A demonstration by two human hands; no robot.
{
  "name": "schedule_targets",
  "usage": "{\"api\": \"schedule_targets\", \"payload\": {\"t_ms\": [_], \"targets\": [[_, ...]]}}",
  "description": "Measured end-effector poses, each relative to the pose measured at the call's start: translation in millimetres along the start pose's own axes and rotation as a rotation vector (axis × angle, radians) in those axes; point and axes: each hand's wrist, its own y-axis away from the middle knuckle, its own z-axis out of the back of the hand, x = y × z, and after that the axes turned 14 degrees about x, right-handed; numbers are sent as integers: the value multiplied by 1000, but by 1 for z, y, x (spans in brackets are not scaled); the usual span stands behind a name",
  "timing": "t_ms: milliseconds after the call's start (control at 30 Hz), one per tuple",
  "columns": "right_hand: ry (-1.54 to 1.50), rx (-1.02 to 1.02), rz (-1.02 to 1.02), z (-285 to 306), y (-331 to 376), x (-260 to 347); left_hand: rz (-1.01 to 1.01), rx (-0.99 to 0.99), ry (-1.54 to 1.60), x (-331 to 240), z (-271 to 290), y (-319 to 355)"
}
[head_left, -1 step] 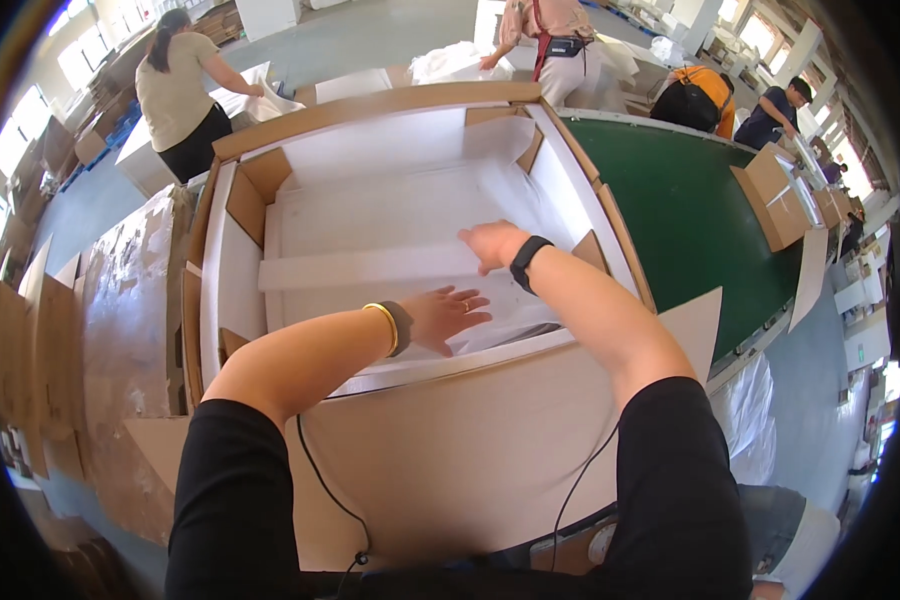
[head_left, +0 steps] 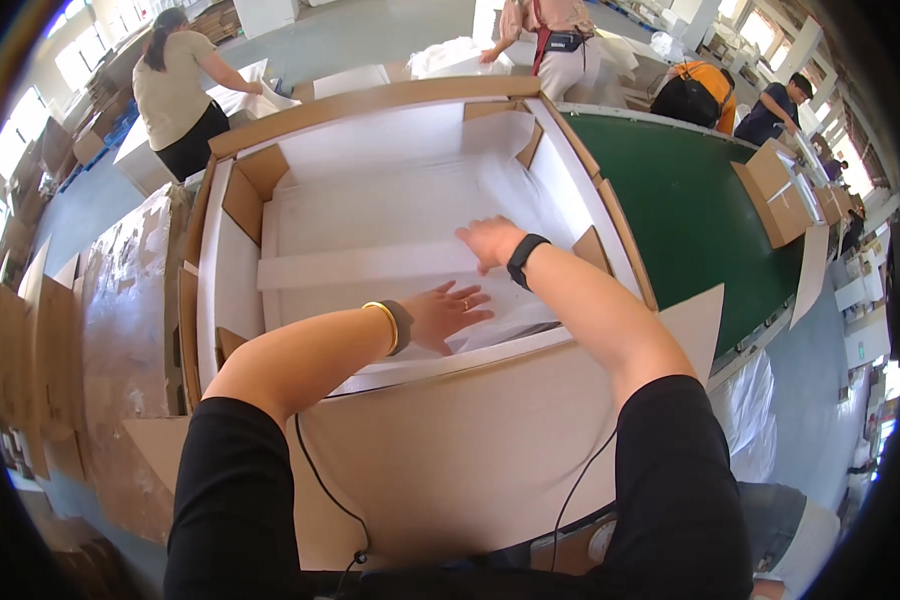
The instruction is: Packing white furniture boards into a cardboard box with foam protective inserts on an assembly line.
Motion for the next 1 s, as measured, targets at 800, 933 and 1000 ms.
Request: {"api": "schedule_targets", "payload": {"t_ms": [800, 933, 1000], "targets": [[-431, -128, 180, -5, 110, -38, 187, -137, 322, -4, -4, 14], [-567, -62, 118, -15, 122, -58, -72, 163, 708, -40, 80, 107], [-511, 23, 70, -9, 126, -50, -69, 73, 957, -44, 113, 168]]}}
